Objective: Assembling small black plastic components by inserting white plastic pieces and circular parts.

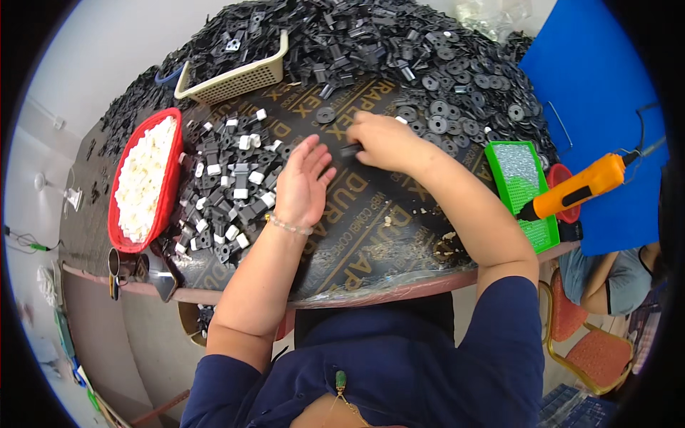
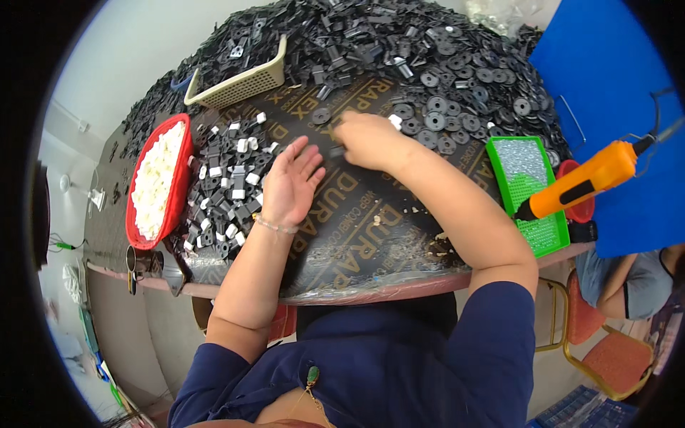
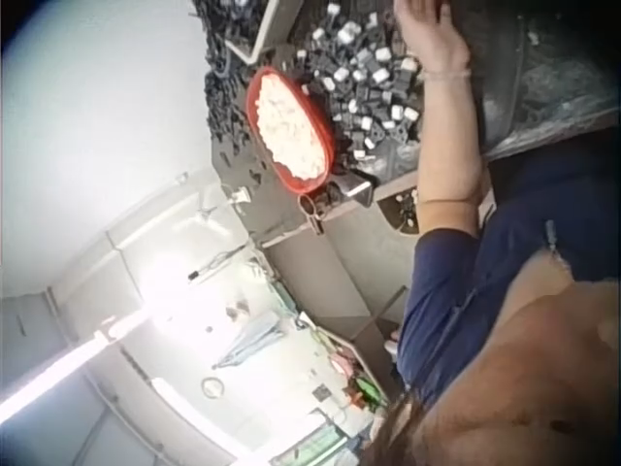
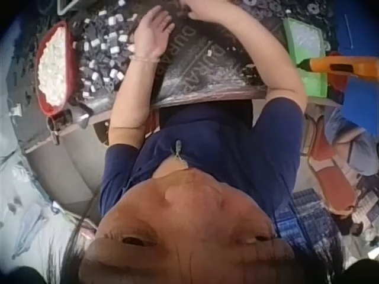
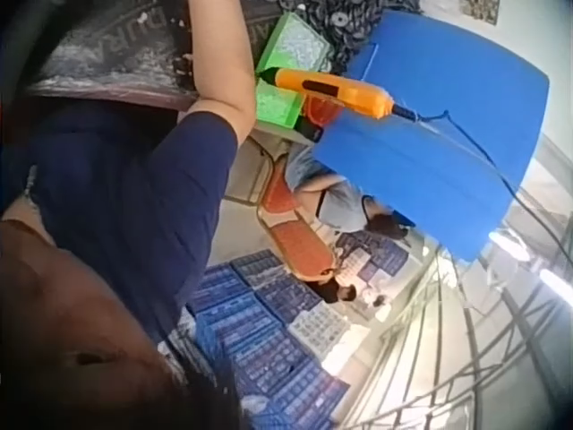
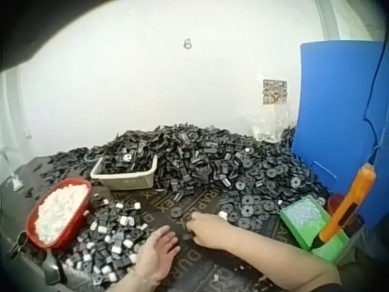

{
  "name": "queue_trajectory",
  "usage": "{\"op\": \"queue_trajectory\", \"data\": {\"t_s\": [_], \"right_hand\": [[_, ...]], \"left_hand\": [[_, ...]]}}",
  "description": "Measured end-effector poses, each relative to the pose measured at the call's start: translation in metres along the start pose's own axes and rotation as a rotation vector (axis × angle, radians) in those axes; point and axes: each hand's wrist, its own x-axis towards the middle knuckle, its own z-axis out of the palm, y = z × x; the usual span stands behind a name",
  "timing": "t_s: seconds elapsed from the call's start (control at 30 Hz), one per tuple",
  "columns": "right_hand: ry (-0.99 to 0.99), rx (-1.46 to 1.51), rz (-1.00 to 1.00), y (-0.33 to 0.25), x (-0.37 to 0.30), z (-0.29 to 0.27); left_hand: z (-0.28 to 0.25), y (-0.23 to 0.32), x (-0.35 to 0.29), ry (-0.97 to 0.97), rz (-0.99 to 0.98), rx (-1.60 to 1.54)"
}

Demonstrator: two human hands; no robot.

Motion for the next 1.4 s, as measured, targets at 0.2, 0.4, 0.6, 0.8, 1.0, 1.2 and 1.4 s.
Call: {"op": "queue_trajectory", "data": {"t_s": [0.2, 0.4, 0.6, 0.8, 1.0, 1.2, 1.4], "right_hand": [[0.310, 0.491, 0.024, 0.027, 0.011, -0.034], [0.325, -0.337, 1.054, 0.182, -0.011, -0.030], [0.352, -0.435, 1.061, 0.217, -0.022, -0.014], [0.388, -0.240, 1.101, 0.186, -0.035, -0.038], [0.465, 0.560, 0.398, 0.084, -0.036, -0.047], [0.443, 0.520, -0.044, -0.011, -0.045, -0.007], [0.392, 0.628, -0.092, -0.026, -0.047, -0.002]], "left_hand": [[-0.020, 0.003, 0.010, -0.312, -0.469, -0.281], [-0.008, 0.005, 0.004, -0.334, -0.328, -0.250], [-0.005, 0.002, 0.001, -0.318, -0.233, -0.202], [-0.003, 0.001, 0.002, -0.281, -0.126, -0.102], [0.001, 0.003, -0.005, -0.261, -0.122, -0.071], [-0.003, -0.002, -0.003, -0.304, -0.066, -0.016], [-0.002, -0.002, -0.004, -0.319, -0.094, -0.037]]}}
